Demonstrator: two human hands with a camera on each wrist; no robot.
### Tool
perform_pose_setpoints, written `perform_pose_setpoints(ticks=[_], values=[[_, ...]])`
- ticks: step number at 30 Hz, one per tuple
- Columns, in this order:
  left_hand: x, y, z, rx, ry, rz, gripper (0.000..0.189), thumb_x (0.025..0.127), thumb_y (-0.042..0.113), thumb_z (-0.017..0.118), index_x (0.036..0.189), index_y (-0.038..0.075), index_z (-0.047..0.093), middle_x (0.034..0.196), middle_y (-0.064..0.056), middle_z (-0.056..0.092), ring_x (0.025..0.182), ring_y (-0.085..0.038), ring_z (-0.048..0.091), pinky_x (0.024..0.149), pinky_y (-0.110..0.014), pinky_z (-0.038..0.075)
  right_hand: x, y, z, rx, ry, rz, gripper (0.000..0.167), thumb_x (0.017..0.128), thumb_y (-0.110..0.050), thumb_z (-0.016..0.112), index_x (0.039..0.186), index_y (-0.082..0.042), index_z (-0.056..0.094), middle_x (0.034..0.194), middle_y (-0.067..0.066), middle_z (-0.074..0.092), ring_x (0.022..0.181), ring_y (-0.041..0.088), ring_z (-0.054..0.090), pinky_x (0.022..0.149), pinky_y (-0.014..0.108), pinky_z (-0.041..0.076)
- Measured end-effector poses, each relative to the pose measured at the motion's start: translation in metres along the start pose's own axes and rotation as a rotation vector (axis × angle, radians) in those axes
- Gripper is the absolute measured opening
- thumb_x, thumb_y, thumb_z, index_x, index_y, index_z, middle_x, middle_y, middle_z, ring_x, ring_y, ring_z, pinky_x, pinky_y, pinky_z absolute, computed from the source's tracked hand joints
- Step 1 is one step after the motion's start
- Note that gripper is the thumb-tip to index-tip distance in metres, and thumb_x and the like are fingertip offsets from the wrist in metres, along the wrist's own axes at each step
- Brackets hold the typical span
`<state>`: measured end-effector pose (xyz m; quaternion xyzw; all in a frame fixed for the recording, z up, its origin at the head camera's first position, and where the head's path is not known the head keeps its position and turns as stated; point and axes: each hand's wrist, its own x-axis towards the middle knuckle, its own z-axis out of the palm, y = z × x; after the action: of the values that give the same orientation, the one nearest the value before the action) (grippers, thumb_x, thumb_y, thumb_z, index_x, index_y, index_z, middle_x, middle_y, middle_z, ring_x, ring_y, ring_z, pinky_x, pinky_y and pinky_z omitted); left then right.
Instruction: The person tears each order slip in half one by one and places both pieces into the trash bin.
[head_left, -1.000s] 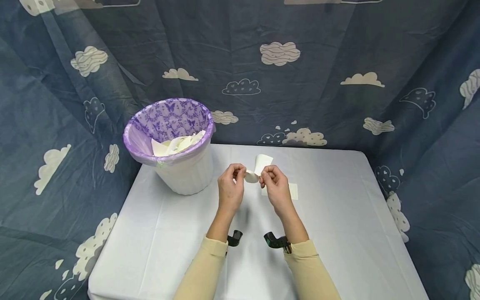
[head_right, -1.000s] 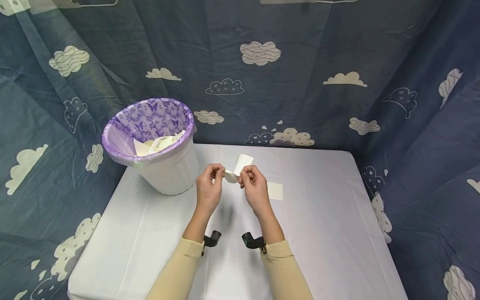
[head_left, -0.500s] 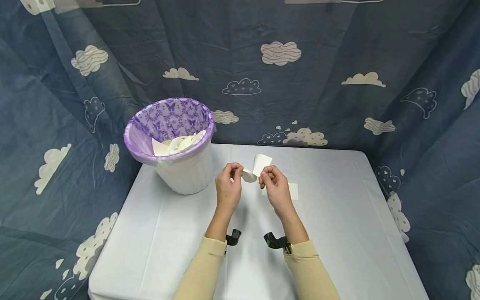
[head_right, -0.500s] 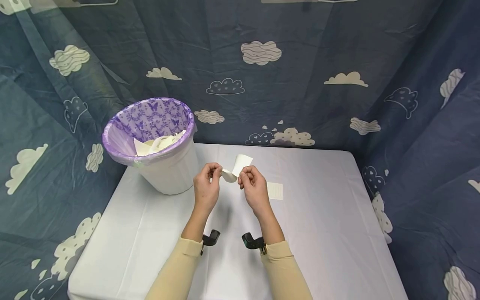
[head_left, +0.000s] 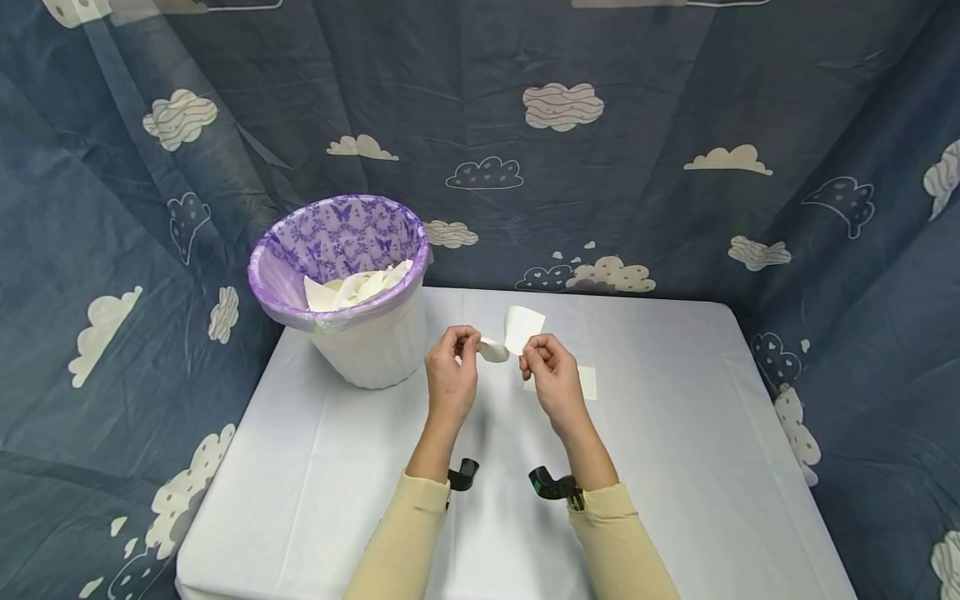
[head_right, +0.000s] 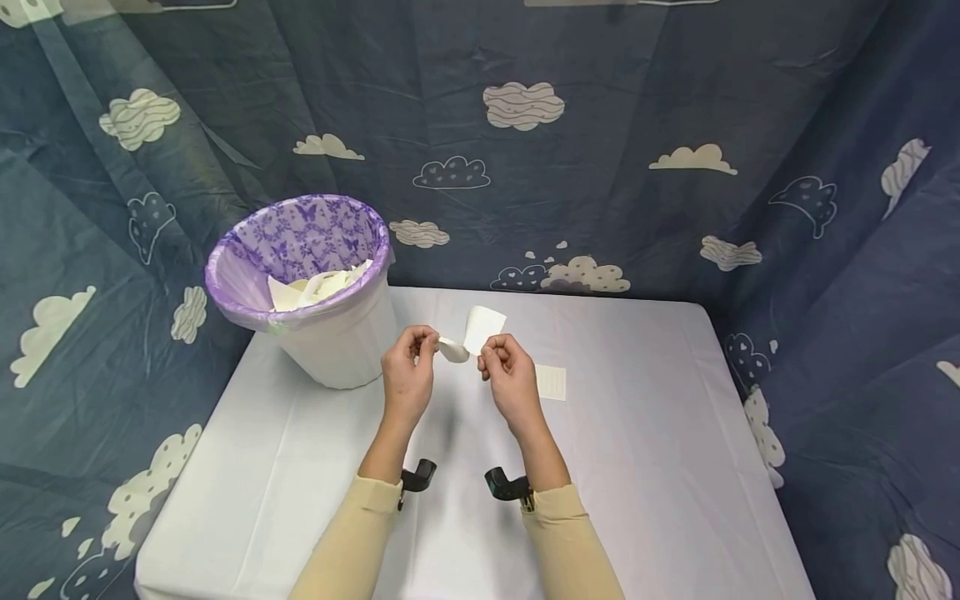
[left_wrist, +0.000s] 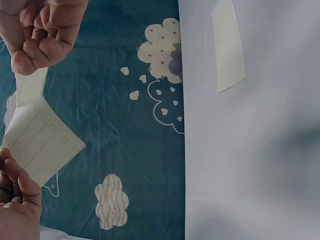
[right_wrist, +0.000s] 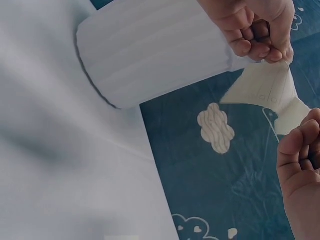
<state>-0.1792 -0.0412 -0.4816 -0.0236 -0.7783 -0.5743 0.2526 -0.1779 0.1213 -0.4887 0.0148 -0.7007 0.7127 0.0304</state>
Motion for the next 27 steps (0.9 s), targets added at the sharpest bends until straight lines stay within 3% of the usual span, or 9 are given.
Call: perform_pose_setpoints(ticks=[13, 20, 27], values=[[0.0, -0.003, -0.002, -0.019, 0.051, 0.016, 0.009, 0.103, 0.008, 0.069, 0.1, -0.001, 0.071, 0.09, -0.015, 0.074, 0.078, -0.024, 0.068, 0.073, -0.023, 0.051, -0.001, 0.0, -0.003, 0.007, 0.004, 0.012, 0.006, 0.109, -0.005, 0.056, 0.105, 0.0, 0.057, 0.079, -0.001, 0.06, 0.072, 0.01, 0.056, 0.069, 0.02, 0.05], [0.001, -0.005, -0.004, -0.026, 0.052, 0.005, 0.009, 0.103, 0.006, 0.067, 0.101, -0.002, 0.07, 0.092, -0.018, 0.075, 0.08, -0.027, 0.07, 0.076, -0.024, 0.054, -0.002, 0.002, -0.008, 0.012, 0.021, 0.01, 0.008, 0.108, -0.007, 0.058, 0.101, -0.008, 0.058, 0.08, -0.001, 0.061, 0.072, 0.01, 0.057, 0.069, 0.02, 0.052], [0.005, -0.008, -0.009, -0.051, 0.065, 0.008, 0.011, 0.104, 0.005, 0.065, 0.102, -0.004, 0.07, 0.091, -0.02, 0.075, 0.082, -0.029, 0.07, 0.077, -0.023, 0.055, -0.001, 0.006, -0.017, -0.015, 0.045, 0.007, 0.007, 0.109, -0.008, 0.057, 0.103, -0.005, 0.058, 0.081, 0.0, 0.062, 0.073, 0.01, 0.057, 0.069, 0.02, 0.052]])
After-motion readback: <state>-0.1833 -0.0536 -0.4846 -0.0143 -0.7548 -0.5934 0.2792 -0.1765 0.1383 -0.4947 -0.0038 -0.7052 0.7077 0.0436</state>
